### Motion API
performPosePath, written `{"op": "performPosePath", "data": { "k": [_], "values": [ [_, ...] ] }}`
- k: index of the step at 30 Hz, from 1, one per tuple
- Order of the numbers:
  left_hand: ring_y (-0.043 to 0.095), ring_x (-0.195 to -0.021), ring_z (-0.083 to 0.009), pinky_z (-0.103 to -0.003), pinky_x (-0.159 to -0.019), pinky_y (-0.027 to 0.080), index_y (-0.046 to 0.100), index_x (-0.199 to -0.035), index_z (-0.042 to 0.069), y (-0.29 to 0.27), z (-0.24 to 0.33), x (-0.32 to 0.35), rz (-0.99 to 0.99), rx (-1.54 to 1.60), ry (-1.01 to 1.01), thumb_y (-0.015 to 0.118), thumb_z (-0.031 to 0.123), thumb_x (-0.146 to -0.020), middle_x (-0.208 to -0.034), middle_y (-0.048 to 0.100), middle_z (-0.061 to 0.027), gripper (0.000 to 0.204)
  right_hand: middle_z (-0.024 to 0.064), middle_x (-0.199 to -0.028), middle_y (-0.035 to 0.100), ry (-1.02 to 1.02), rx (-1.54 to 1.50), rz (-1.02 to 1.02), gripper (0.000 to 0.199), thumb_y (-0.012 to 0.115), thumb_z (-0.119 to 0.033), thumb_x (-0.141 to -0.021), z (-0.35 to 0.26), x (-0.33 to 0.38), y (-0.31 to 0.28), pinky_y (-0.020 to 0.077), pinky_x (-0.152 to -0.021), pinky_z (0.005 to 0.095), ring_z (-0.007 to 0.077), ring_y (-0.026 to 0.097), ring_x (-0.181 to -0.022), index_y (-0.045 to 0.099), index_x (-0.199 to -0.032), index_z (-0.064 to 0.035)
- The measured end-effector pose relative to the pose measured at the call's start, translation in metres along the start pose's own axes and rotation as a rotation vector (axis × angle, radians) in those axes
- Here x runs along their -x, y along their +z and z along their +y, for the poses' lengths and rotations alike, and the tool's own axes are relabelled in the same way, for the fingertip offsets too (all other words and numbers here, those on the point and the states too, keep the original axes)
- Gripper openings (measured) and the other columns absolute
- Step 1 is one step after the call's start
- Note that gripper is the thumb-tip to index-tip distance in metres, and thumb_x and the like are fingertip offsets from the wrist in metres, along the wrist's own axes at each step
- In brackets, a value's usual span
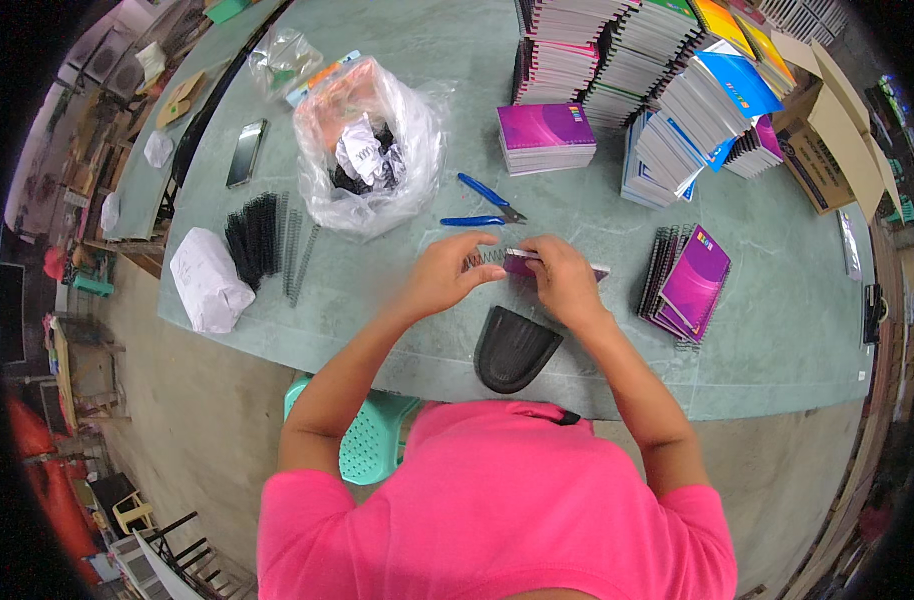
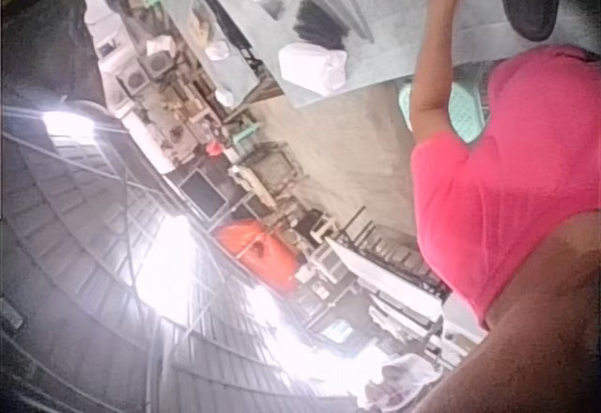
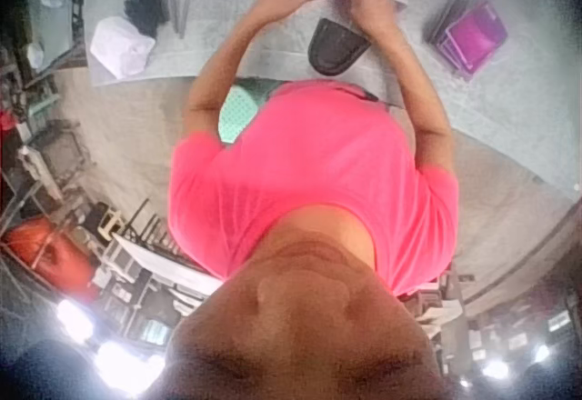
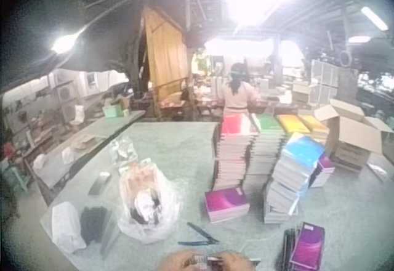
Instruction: The person assembles spiral notebooks by threading plastic coils through pre-punched holes in stacks of paper and covers, then trims and bends the coil ends using a pair of pliers.
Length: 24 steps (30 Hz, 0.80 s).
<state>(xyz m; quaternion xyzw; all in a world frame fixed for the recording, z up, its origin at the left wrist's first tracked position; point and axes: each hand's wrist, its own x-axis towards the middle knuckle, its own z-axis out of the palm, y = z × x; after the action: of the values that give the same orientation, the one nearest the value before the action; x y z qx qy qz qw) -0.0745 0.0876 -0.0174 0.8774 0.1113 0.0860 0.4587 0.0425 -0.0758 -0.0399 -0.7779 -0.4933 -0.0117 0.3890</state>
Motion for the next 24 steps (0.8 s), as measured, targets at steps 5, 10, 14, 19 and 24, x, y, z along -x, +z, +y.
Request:
{"op": "performPosePath", "data": {
  "k": [5, 10, 14, 19, 24],
  "values": [
    [0.054, -0.066, -0.0157, -0.029, -0.062, 0.044, 0.059, -0.094, 0.002, 0.007, -0.002, 0.008, -0.010, -0.013, -0.010, 0.070, 0.023, -0.077, -0.079, 0.057, -0.0080, 0.030, 0.0147, -0.079, 0.064, 0.054, 0.070, -0.112, 0.015, 0.061, -0.008, -0.075, 0.000, 0.001, -0.005, 0.0473, -0.067, 0.0425, 0.0328, 0.062, -0.074, 0.062, -0.089, -0.0032],
    [0.055, -0.067, -0.0176, -0.030, -0.062, 0.044, 0.059, -0.091, 0.001, 0.015, -0.017, 0.010, 0.037, -0.050, 0.144, 0.066, 0.023, -0.080, -0.081, 0.058, -0.0099, 0.026, 0.0145, -0.087, 0.065, 0.134, 0.079, -0.159, 0.021, 0.061, -0.009, -0.076, -0.001, 0.002, -0.006, 0.0493, -0.069, 0.0413, 0.0334, 0.063, -0.077, 0.065, -0.097, -0.0058],
    [0.055, -0.068, -0.0195, -0.031, -0.064, 0.044, 0.059, -0.091, 0.000, 0.017, -0.011, 0.008, 0.071, -0.035, 0.119, 0.062, 0.021, -0.083, -0.081, 0.059, -0.0111, 0.022, 0.0145, -0.087, 0.065, 0.133, 0.077, -0.191, 0.022, 0.061, -0.009, -0.076, -0.006, 0.001, -0.008, 0.0494, -0.068, 0.0411, 0.0332, 0.063, -0.077, 0.065, -0.098, -0.0072],
    [0.055, -0.066, -0.0184, -0.031, -0.063, 0.043, 0.059, -0.091, 0.000, 0.013, -0.005, 0.000, -0.007, 0.007, 0.137, 0.060, 0.019, -0.084, -0.076, 0.058, -0.0101, 0.019, 0.0150, -0.085, 0.065, 0.099, 0.064, -0.194, 0.025, 0.060, -0.007, -0.075, -0.002, 0.003, -0.007, 0.0493, -0.066, 0.0421, 0.0328, 0.063, -0.076, 0.063, -0.100, -0.0059],
    [0.055, -0.064, -0.0271, -0.035, -0.062, 0.043, 0.060, -0.087, 0.001, 0.011, -0.006, 0.001, -0.146, 0.078, 0.076, 0.056, 0.023, -0.087, -0.073, 0.059, -0.0140, 0.023, 0.0174, -0.090, 0.064, 0.084, 0.040, -0.226, 0.029, 0.062, -0.007, -0.074, -0.004, 0.002, -0.011, 0.0491, -0.069, 0.0425, 0.0341, 0.063, -0.081, 0.062, -0.103, -0.0053]
  ]
}}
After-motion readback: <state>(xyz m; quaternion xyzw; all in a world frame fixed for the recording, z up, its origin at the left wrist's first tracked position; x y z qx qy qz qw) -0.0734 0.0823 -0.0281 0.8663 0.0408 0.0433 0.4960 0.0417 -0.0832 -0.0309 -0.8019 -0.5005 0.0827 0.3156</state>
